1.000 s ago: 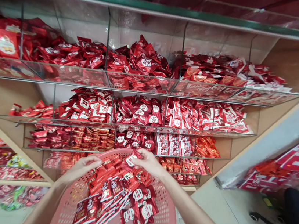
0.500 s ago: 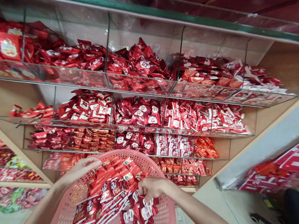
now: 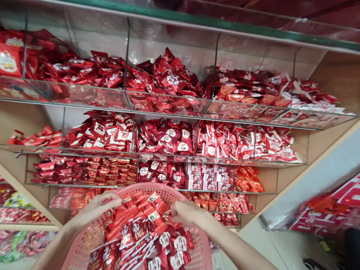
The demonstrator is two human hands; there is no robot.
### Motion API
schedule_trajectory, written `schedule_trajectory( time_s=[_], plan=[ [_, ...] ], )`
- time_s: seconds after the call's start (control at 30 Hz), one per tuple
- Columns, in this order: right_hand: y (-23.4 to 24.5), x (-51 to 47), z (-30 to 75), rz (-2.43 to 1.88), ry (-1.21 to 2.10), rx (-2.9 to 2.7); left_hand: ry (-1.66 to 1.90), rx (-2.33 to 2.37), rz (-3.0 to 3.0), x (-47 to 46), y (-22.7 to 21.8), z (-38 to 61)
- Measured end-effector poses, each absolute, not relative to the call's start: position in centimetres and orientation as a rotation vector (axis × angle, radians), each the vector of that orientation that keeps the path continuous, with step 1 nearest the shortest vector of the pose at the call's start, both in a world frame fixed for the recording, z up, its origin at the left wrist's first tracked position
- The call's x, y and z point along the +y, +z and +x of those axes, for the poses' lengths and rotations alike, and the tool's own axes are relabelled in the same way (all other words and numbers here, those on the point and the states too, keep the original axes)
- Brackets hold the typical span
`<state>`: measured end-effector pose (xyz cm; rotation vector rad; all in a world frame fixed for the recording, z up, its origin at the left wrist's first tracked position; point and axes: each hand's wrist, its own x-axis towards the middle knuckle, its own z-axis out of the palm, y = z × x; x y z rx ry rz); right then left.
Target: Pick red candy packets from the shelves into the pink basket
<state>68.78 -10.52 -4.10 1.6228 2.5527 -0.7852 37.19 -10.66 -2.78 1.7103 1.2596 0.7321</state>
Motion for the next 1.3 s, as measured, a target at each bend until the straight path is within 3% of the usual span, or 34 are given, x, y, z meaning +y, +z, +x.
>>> schedule_trajectory(
  time_s=[0.27,0.77,1.07,1.3],
  plan=[
    [-4.0,-4.6,67.8,1.751,0.027,2.564,0.743,1.242,1.754,-10.3,-3.6,37.0],
    [-5.5,-2.3,67.6,1.716,0.107,2.533,0.722,1.303,1.78,-10.2,-3.8,36.7],
    [-3.6,-4.0,67.9,2.087,-0.144,3.035,0.742,1.268,1.794,-10.2,-4.1,36.8],
    [-3.5,-7.2,65.0,1.952,-0.906,3.378,0.766,1.221,1.737,-10.4,-3.9,36.9]
  ],
)
